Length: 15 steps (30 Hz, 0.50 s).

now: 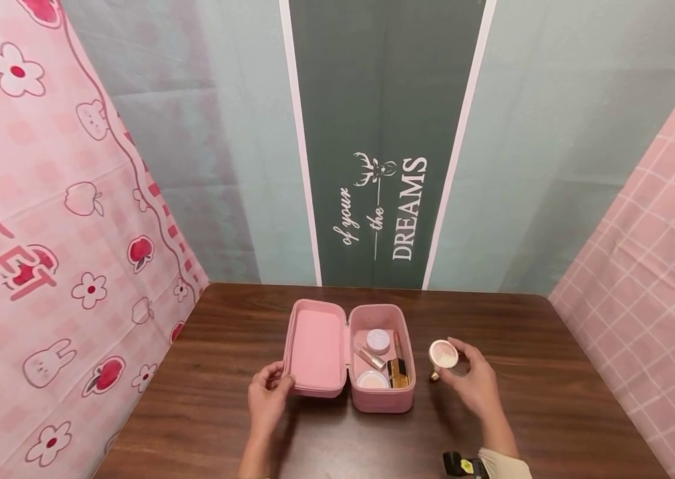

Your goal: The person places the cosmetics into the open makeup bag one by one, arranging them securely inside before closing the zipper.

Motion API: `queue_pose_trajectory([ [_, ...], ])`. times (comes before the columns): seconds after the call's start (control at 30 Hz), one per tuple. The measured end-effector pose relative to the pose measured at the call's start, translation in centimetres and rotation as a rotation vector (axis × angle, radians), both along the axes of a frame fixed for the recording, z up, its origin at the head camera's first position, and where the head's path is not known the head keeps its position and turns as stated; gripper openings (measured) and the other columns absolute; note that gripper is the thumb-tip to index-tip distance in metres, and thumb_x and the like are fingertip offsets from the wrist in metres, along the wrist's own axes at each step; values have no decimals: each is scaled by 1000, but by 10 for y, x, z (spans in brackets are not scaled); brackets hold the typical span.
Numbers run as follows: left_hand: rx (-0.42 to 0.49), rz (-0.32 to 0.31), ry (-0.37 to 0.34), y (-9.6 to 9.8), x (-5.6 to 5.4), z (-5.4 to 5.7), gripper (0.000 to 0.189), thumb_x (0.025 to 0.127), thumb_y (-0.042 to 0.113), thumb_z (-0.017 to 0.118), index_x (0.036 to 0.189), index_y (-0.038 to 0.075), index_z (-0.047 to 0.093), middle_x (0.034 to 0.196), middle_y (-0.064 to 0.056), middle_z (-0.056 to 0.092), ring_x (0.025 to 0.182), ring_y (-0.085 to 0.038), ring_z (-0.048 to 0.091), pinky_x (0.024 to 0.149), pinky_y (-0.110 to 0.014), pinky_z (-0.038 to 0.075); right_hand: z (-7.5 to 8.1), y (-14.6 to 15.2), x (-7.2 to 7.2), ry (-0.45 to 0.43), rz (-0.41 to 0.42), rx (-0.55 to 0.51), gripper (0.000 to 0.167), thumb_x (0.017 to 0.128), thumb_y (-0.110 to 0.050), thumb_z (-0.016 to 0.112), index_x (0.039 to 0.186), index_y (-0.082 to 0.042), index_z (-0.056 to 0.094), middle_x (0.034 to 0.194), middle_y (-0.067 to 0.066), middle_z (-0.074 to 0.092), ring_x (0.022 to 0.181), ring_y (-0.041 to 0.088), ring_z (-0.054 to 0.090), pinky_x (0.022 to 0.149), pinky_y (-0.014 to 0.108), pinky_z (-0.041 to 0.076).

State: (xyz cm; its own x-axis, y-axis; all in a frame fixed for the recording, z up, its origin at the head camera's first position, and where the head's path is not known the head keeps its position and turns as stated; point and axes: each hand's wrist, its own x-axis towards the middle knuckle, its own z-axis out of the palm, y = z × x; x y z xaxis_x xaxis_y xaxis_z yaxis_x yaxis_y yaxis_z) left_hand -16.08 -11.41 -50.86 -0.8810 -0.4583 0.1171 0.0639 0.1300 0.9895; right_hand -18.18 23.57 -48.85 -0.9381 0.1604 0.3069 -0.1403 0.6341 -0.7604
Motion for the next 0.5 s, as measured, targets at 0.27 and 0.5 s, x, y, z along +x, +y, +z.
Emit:
queue_pose_trajectory([
  [0.27,9,8,-9,0,-1,-3,27,71,-5,68,98,-7,65,91,-14,55,73,-23,56,61,-18,44,20,-6,-15,-146,170,-6,60,73,-10,79,126,0,52,114,19,55,99,31,53,81,47,45],
  [0.5,23,-4,-29,3,4,12,27,72,-6,68,99,-9,65,92,-16,55,74,-22,56,61,-17,44,29,-15,-25,-224,242,-66,58,74,-5,76,126,0,51,114,18,56,95,29,57,75,40,50],
])
